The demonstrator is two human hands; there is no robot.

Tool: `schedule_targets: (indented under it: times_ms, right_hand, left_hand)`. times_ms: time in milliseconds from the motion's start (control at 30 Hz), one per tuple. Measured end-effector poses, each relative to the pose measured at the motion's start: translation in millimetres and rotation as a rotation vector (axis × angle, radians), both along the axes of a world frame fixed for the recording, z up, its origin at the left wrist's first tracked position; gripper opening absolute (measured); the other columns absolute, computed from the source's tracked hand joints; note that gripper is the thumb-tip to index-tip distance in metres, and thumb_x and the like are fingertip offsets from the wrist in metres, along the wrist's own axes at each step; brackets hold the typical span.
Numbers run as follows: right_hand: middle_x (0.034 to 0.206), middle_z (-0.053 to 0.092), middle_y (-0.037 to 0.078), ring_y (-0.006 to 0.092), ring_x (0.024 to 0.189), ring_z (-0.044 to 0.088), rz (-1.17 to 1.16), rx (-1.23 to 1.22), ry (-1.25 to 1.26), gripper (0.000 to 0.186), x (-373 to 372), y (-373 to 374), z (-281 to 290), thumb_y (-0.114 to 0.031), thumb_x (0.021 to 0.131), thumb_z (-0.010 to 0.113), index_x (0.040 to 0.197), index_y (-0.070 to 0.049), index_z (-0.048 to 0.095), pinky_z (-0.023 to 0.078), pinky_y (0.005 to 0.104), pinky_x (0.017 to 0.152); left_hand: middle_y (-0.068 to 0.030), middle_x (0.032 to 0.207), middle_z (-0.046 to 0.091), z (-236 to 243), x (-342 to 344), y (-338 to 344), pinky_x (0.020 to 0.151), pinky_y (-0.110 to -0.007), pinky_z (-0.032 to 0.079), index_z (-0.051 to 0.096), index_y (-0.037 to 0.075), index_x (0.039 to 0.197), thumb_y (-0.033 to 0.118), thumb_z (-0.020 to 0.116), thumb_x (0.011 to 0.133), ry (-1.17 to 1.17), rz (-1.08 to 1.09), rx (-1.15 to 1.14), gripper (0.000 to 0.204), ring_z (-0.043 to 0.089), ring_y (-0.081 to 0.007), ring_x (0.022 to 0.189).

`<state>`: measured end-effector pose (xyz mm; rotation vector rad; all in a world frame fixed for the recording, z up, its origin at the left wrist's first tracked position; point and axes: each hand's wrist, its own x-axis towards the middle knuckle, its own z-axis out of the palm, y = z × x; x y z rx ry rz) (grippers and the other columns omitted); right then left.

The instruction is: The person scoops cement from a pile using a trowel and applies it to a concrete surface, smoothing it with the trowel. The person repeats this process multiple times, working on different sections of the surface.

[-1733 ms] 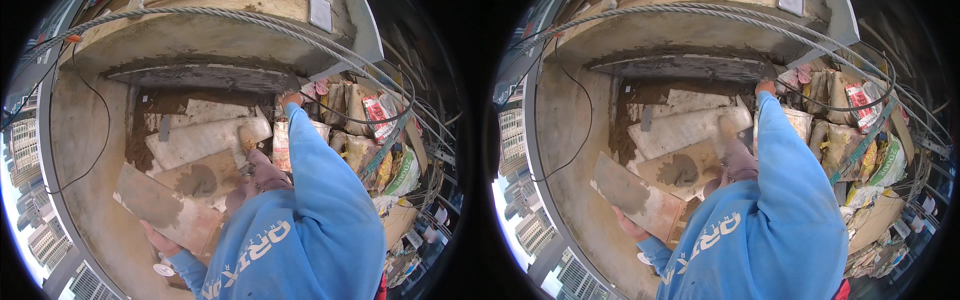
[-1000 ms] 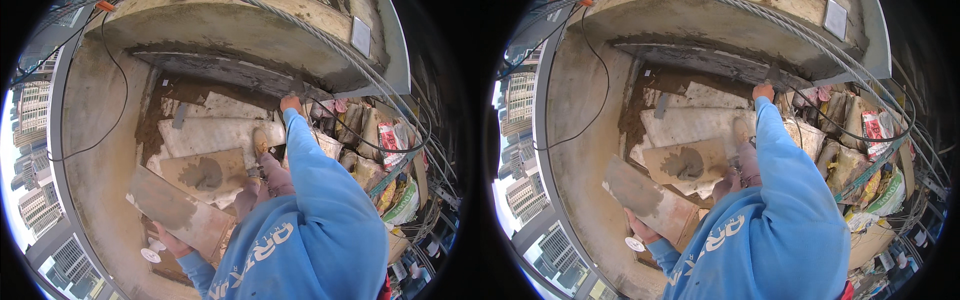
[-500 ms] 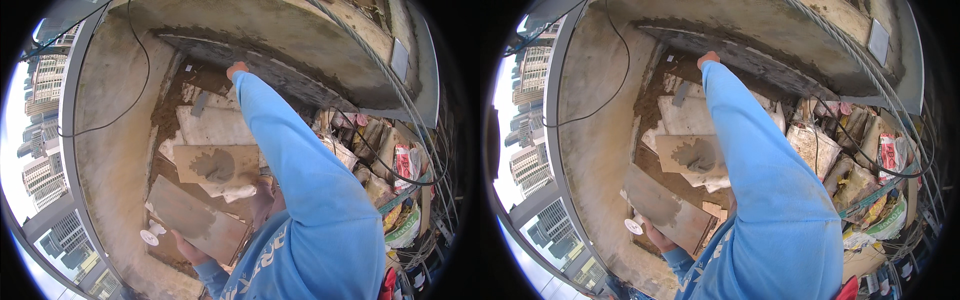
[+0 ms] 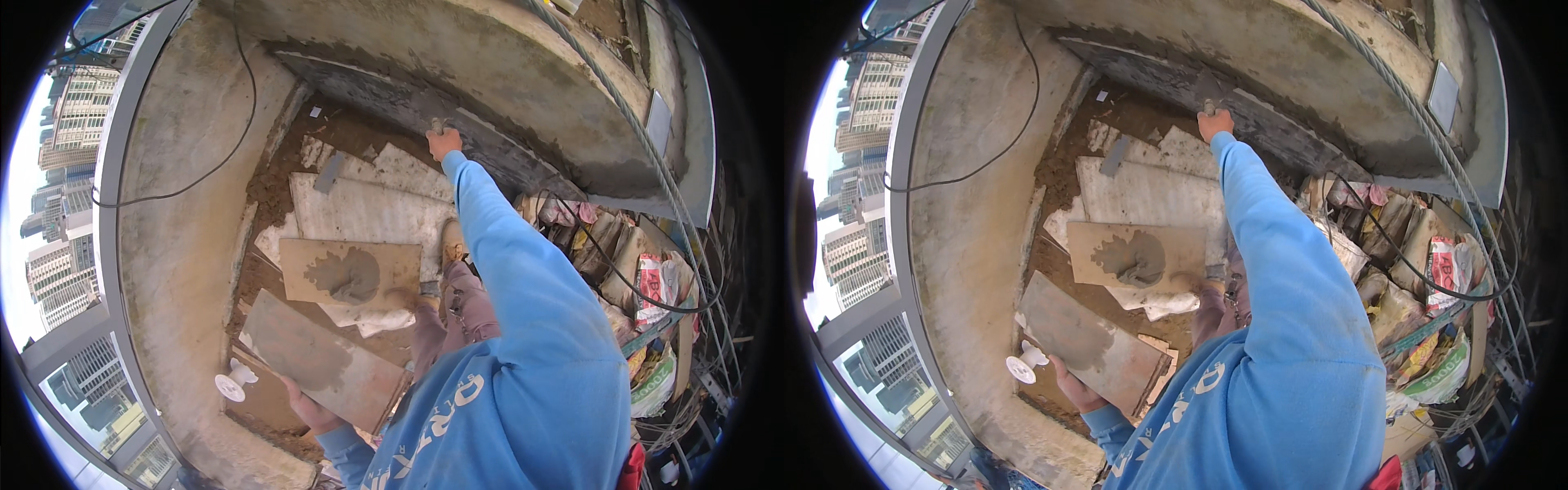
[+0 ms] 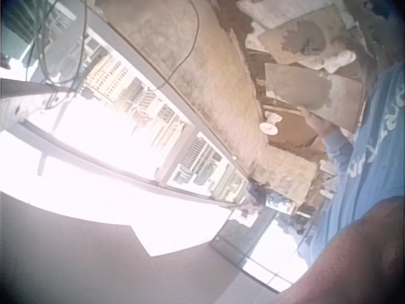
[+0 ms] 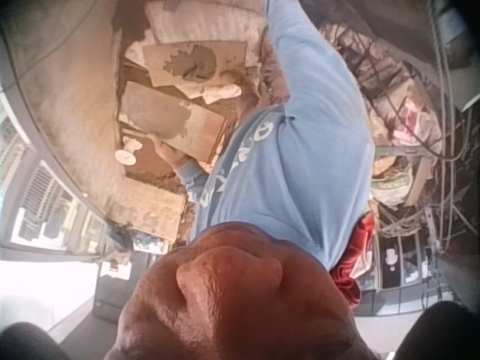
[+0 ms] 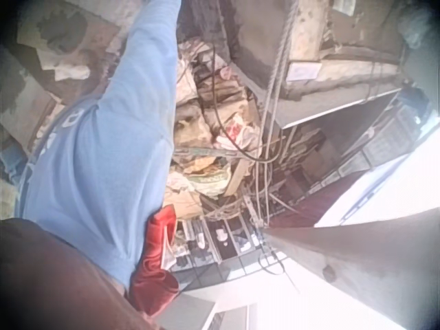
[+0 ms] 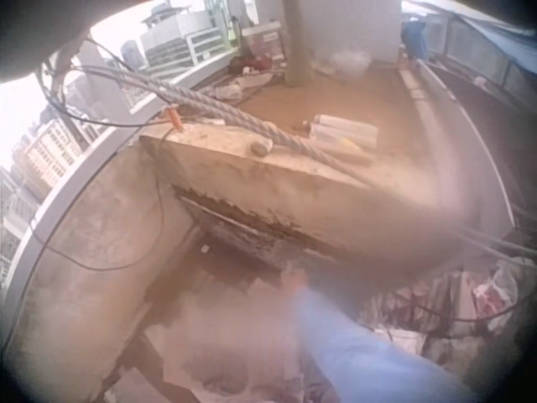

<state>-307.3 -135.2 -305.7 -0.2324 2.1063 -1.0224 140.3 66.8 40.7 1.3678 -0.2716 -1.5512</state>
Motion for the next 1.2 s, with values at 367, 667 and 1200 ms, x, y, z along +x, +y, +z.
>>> schedule_targets:
  times_ms: [367,667,1200]
  right_hand:
    - [0.071,0.058,0.014,0.0206,0.051,0.051,-0.307,-0.204,-0.481,0.027,6.0,-51.8,13.6,-0.022,0.099,0.056,0.102,0.005,0.055,0.038,0.0372,0.044]
    - [0.076,0.061,0.008,0.0155,0.060,0.055,-0.314,-0.111,-0.067,0.037,-15.9,196.8,-2.8,-0.031,0.096,0.057,0.113,0.002,0.064,0.045,0.0353,0.052]
    - [0.111,0.053,0.010,0.0338,0.089,0.062,0.640,-0.859,0.578,0.069,168.6,220.5,288.2,-0.008,0.082,0.064,0.144,-0.029,0.044,0.052,0.0454,0.075]
  left_hand:
    - [-0.0133,0.146,0.044,2.0,-8.7,3.8,0.109,-0.044,0.039,0.036,0.004,0.147,0.043,0.034,0.106,0.021,-0.050,0.078,0.057,0.047,-0.0306,0.129]
    - [-0.0155,0.137,0.052,8.6,-32.5,-27.5,0.102,-0.040,0.047,0.041,-0.003,0.141,0.039,0.032,0.107,-0.085,-0.305,-0.106,0.054,0.056,-0.0281,0.119]
    - [-0.0121,0.147,0.044,39.1,-46.5,-95.8,0.111,-0.047,0.036,0.038,0.005,0.146,0.044,0.033,0.106,0.522,-0.740,-0.051,0.057,0.044,-0.0313,0.132]
